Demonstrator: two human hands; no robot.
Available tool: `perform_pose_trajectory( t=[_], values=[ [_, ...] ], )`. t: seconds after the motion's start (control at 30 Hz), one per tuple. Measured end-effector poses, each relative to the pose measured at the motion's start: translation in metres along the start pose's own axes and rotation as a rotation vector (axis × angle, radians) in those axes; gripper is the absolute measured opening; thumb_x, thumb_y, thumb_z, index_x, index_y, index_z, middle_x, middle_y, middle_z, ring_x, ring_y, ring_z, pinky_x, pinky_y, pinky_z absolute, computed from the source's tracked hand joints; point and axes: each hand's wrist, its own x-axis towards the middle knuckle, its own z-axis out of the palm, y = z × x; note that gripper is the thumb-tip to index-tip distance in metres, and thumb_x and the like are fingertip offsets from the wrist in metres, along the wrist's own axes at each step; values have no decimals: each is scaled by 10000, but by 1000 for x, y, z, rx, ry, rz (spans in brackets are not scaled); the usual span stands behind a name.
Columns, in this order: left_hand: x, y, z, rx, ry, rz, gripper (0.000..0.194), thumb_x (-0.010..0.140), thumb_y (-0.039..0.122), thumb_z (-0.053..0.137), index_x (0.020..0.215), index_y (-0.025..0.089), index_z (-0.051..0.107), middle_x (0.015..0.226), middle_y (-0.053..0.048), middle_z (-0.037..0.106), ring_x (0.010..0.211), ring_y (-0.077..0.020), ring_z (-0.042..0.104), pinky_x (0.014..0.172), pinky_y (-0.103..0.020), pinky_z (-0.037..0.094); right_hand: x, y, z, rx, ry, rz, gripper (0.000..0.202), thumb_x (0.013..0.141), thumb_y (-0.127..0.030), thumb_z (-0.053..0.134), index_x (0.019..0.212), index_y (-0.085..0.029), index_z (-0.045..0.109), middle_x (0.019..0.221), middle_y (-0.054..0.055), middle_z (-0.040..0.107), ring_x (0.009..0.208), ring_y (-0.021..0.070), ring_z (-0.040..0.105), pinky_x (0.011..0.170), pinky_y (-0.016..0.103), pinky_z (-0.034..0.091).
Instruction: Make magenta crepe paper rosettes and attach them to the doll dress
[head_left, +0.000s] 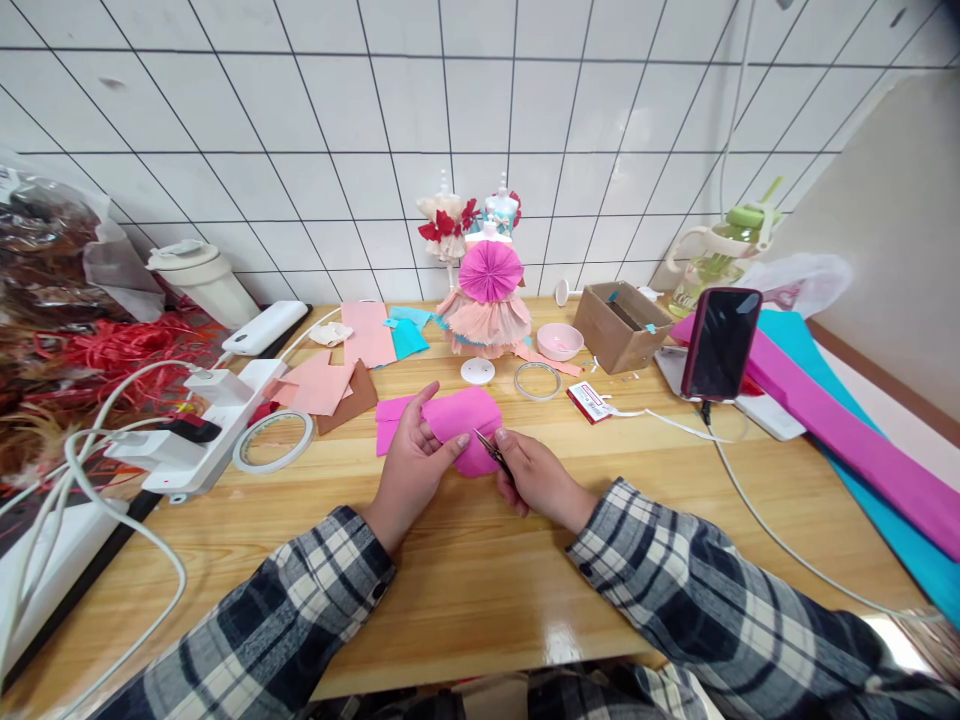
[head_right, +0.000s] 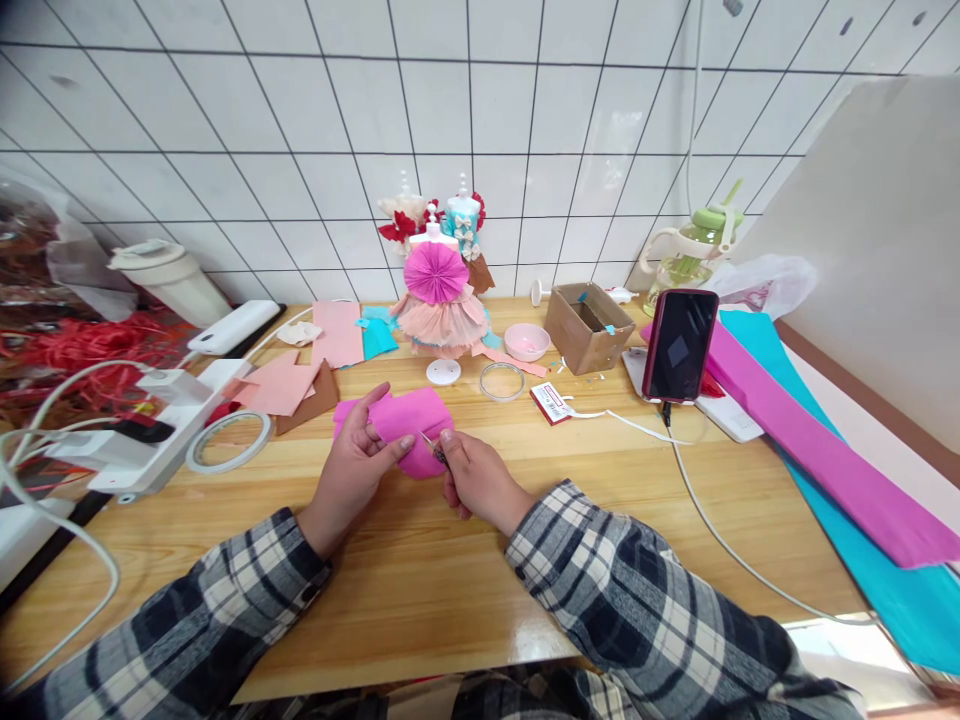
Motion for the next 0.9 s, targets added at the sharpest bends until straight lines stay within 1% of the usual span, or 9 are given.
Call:
perform_pose_trajectory(
  t=[0.07, 0.17, 0.23, 0.47, 0.67, 0.8, 0.9],
  values=[
    [-1, 1, 1, 2, -5, -11, 845, 693, 257, 738, 1399, 198, 278, 803, -8, 681, 701, -137, 649, 647, -236, 532, 0, -1, 1, 2, 12, -8, 446, 939, -560, 192, 789, -207, 419, 419, -81, 455, 287, 82, 415, 301, 171, 324],
    [-1, 0, 3, 1, -1, -19, 841, 695, 252, 733, 1397, 192, 274, 861, -26, 689, 746, -144, 660, 670, -242, 538, 0, -1, 2, 7, 29, -19, 456, 934, -576, 193, 776, -210, 413, 420, -82, 447, 293, 83, 414, 300, 173, 326],
    [-2, -2, 5, 12, 6, -12, 841, 693, 244, 731, 1394, 187, 271, 899, -38, 688, 777, -152, 665, 691, -250, 542, 0, -1, 3, 0, 40, -32, 464, 932, -583, 192, 775, -210, 418, 423, -82, 442, 295, 83, 414, 303, 174, 328],
    [-2, -4, 9, 56, 40, 11, 808, 689, 226, 725, 1373, 190, 297, 922, -38, 675, 811, -153, 664, 695, -245, 546, 0, -2, 4, -38, 85, -59, 509, 911, -631, 187, 721, -216, 410, 446, -67, 445, 305, 81, 414, 302, 188, 329],
    [-2, -6, 9, 14, 38, 5, 827, 678, 232, 736, 1374, 196, 291, 969, -51, 669, 834, -158, 664, 716, -259, 545, 0, -3, 5, -55, 113, -85, 520, 898, -651, 183, 698, -226, 406, 463, -52, 437, 320, 93, 414, 303, 206, 341],
    [-3, -5, 11, -13, 31, -2, 865, 678, 243, 740, 1395, 200, 258, 992, -63, 670, 833, -160, 662, 723, -274, 541, 1, -1, 6, -53, 130, -69, 502, 898, -648, 193, 716, -232, 407, 478, -49, 440, 325, 101, 420, 303, 216, 348],
    [-4, -5, 10, -16, 20, -8, 894, 665, 249, 753, 1400, 194, 247, 966, -50, 666, 835, -156, 653, 738, -274, 531, 1, 0, 5, -56, 136, -63, 497, 902, -642, 185, 736, -234, 412, 483, -50, 436, 327, 105, 417, 309, 220, 341]
  ],
)
